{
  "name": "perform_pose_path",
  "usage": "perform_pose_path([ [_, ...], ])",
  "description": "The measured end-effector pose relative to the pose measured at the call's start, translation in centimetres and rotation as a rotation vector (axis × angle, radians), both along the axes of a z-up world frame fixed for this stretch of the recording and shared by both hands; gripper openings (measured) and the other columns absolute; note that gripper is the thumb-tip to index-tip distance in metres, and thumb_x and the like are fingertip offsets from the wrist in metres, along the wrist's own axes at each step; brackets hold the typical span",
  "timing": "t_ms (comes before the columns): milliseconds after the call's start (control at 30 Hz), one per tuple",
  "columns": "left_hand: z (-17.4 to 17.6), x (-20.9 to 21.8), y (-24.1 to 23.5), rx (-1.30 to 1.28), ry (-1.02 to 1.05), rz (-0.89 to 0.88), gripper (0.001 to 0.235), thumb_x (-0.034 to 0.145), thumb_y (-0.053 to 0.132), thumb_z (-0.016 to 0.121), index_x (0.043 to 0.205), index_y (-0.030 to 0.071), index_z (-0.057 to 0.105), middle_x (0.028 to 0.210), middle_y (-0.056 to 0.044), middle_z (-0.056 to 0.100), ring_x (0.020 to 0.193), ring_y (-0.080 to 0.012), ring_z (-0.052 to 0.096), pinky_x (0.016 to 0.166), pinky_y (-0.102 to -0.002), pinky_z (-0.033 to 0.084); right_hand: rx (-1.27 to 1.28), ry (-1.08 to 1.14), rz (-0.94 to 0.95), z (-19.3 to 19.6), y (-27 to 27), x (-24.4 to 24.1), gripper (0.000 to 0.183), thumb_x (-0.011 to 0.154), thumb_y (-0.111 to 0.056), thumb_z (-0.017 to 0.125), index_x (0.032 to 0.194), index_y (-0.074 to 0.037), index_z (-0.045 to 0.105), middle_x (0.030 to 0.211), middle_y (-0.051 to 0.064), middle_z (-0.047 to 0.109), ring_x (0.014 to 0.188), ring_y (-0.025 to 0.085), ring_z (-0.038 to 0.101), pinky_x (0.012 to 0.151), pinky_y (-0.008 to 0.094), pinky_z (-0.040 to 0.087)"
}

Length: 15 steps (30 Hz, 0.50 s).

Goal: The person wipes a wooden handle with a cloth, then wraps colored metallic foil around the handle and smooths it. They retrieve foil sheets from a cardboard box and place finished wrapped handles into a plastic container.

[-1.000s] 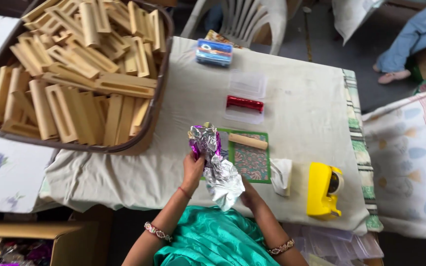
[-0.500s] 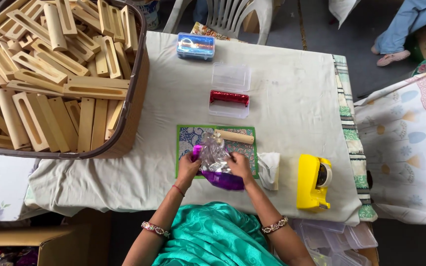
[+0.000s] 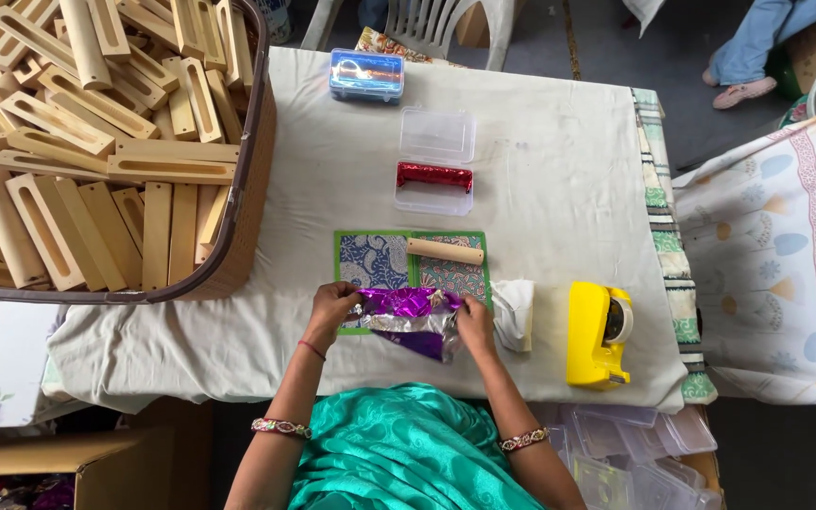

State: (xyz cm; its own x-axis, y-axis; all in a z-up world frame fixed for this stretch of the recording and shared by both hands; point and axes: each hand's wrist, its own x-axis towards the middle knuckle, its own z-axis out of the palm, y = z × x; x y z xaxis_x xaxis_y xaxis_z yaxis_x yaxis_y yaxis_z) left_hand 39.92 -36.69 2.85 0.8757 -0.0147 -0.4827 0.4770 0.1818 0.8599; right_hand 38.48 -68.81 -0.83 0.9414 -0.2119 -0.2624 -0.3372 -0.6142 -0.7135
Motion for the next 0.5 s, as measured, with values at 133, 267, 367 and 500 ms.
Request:
perform_pose_path([
  [133,-1.2,0.3,-1.9,0.191,0.049,-0.049,0.018,0.086,0.011,0.068,0.094,-0.003,0.076,0.078,-0.007,0.068,0.064,-0.0136,0.064,0.054,-0.03,0.057,-0.04,-0.461,0.248,6.8,1.5,-2.8,0.073,0.074,-0.001,0.069,0.144,-0.001,0.051,0.135,0.024,0.058,0.125,0.042,0.055,0.106,0.049,0.043],
  [267,-0.1,0.2,-3.8,0.289,0.048,-0.059,0.019,0.085,0.012,0.067,0.091,-0.004,0.075,0.076,-0.007,0.071,0.063,-0.0142,0.067,0.055,-0.031,0.06,-0.093,-0.484,0.398,12.7,3.7,-3.6,0.092,0.071,-0.013,0.079,0.154,-0.015,0.041,0.154,0.012,0.045,0.144,0.035,0.042,0.117,0.047,0.036],
  [367,-0.3,0.3,-4.7,0.26,0.082,-0.116,0.018,0.086,0.013,0.067,0.089,-0.003,0.075,0.075,-0.006,0.069,0.062,-0.0139,0.066,0.055,-0.031,0.059,-0.24,-0.354,0.508,15.6,5.4,-2.9,0.091,0.063,-0.022,0.092,0.145,-0.015,0.052,0.149,0.012,0.049,0.139,0.036,0.044,0.109,0.05,0.035],
  [500,-3.2,0.7,-4.2,0.072,0.135,-0.183,0.016,0.089,0.014,0.067,0.087,-0.001,0.072,0.075,-0.006,0.069,0.061,-0.014,0.066,0.057,-0.03,0.059,-0.108,-0.397,0.468,9.9,3.8,-2.1,0.039,0.086,-0.023,0.082,0.122,-0.011,0.074,0.128,0.009,0.071,0.116,0.026,0.069,0.104,0.039,0.052],
])
